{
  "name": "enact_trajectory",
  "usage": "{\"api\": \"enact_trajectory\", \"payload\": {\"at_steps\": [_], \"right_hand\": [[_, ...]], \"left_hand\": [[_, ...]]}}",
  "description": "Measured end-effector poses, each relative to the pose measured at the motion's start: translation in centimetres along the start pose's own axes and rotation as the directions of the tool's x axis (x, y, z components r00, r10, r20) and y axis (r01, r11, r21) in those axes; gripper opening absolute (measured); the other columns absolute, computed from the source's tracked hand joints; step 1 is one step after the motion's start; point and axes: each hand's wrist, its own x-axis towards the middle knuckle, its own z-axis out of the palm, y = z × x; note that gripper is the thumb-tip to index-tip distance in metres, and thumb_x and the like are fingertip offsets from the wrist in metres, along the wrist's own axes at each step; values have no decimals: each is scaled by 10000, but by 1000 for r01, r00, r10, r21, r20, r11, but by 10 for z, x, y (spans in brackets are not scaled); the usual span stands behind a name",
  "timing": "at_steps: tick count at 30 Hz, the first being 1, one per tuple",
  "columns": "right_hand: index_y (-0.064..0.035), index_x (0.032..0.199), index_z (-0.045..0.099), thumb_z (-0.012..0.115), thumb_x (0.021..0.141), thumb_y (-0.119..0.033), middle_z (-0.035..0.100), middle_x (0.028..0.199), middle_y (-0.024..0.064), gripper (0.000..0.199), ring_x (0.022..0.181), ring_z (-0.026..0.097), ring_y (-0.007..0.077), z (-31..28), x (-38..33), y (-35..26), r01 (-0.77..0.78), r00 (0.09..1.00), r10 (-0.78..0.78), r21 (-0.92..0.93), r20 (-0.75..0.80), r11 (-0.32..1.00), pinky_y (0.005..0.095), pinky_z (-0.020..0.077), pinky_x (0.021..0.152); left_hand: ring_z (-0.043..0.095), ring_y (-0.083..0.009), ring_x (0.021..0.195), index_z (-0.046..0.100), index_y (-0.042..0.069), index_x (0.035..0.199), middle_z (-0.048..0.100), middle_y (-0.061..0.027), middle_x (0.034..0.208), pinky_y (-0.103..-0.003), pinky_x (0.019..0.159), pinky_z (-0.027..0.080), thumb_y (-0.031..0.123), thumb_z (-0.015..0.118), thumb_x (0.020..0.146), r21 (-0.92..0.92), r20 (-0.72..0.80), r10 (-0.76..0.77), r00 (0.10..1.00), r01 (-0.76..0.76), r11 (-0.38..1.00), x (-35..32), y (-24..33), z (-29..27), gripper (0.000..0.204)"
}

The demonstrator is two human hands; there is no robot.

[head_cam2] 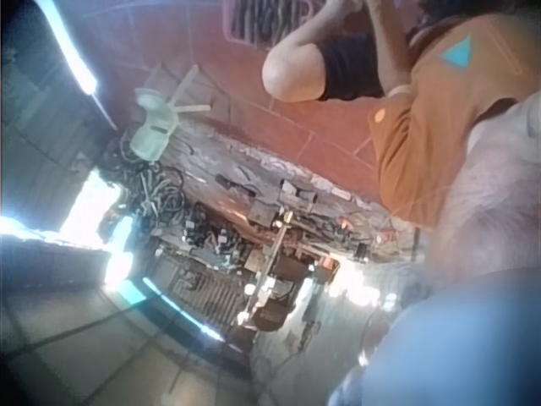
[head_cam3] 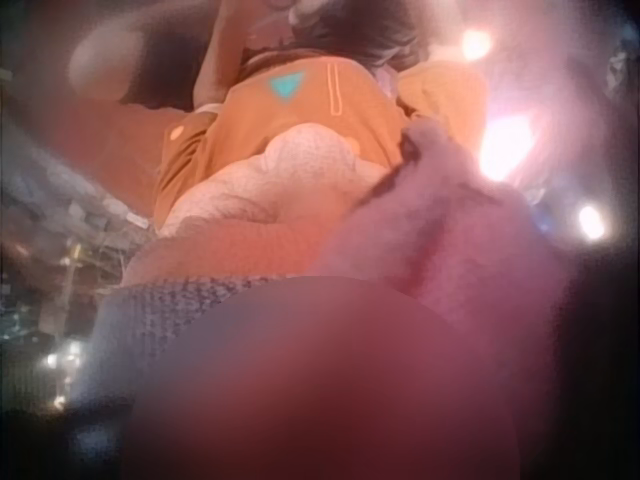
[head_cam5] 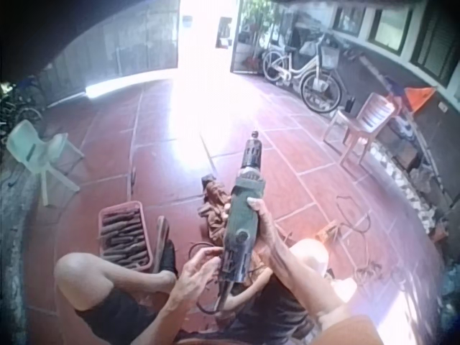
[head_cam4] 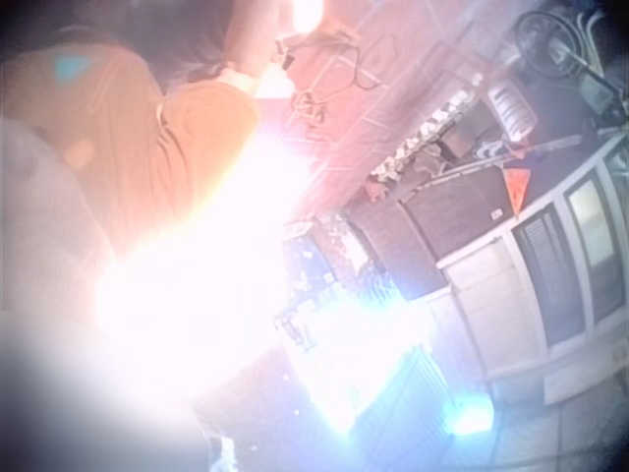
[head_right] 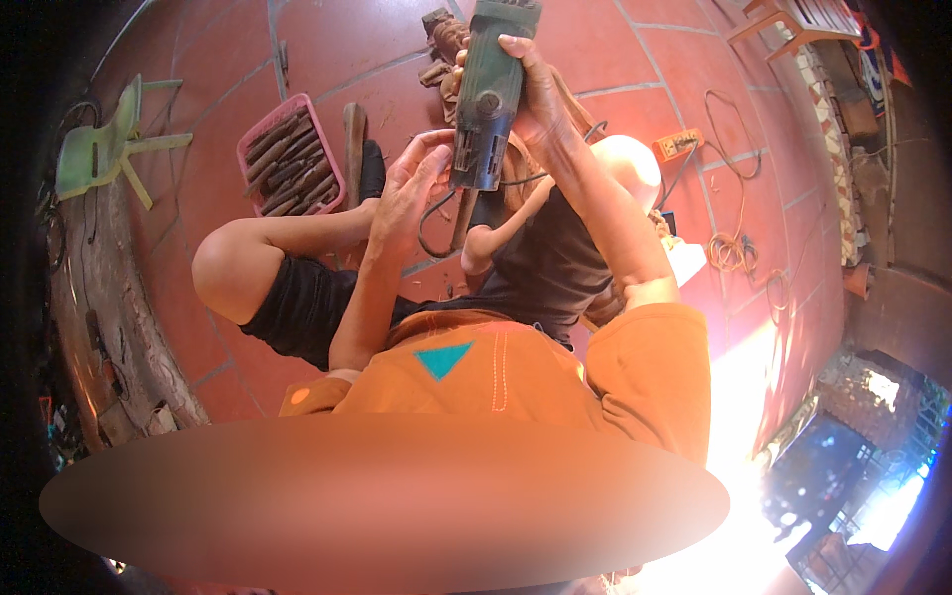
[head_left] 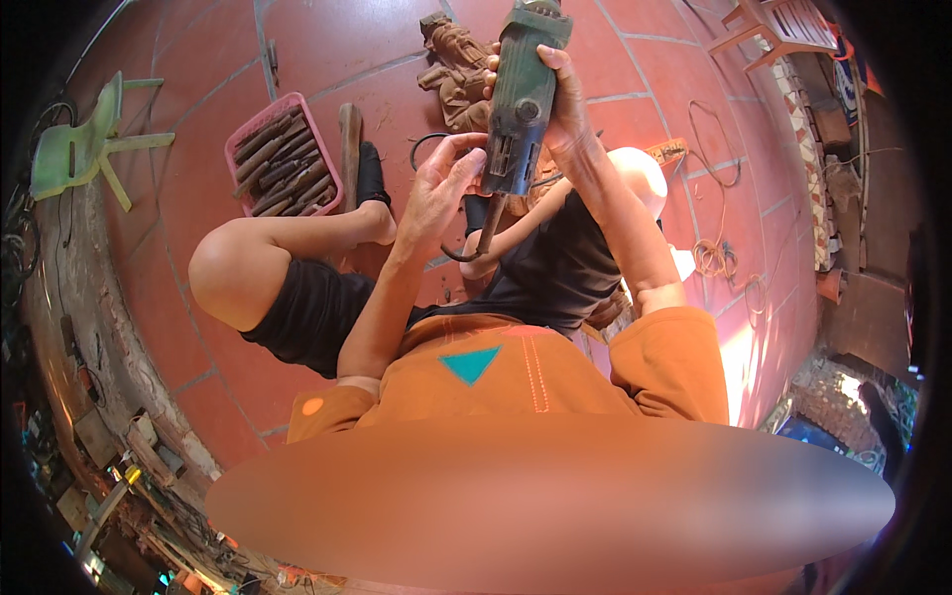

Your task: The person sits on the floor and uses a rotary carving tool to shape a wooden statue. They adjust the tool and work on different parts of the sculpture, removing wood shavings as they carve.

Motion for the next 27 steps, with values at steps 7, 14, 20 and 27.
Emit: {"api": "enact_trajectory", "payload": {"at_steps": [7, 14, 20, 27], "right_hand": [[-2, 1292, 525, 710, 862, -313, 640, 1130, 161, 562, 1032, 662, 286, 13, -4, 5, 2, 1000, -2, -54, -5, 999, 444, 582, 908], [4, 1279, 551, 746, 849, -241, 653, 1156, 157, 532, 1075, 660, 277, 24, -10, 13, -45, 999, 42, -185, -20, 982, 441, 540, 981], [-42, 1310, 568, 777, 826, -319, 653, 1230, 129, 596, 1160, 614, 236, 26, -10, 29, -132, 991, 130, -303, -27, 944, 440, 427, 1072], [-52, 1357, 533, 774, 856, -280, 623, 1296, 123, 601, 1226, 588, 246, 32, -10, 33, -141, 987, 155, -267, 33, 953, 441, 431, 1092]], "left_hand": [[633, -115, 1016, 422, 3, 1423, 655, -93, 1154, -275, 863, 540, 201, 652, 1000, -113, 15, -21, 1000, 23, 993, 2, 0, 2, 521], [599, -212, 1139, 230, 60, 1559, 586, -145, 1274, -337, 965, 506, 264, 842, 821, 268, -12, 136, 991, -128, 955, 8, -5, 1, 981], [597, -241, 1148, 241, 65, 1549, 583, -146, 1286, -379, 996, 486, 243, 866, 749, 469, -72, 75, 995, -32, 883, 6, -9, -10, 1031], [608, -161, 1001, 406, 21, 1455, 608, -73, 1159, -296, 865, 510, 136, 833, 747, 471, -95, 128, 987, -69, 880, 2, 7, -16, 835]]}}
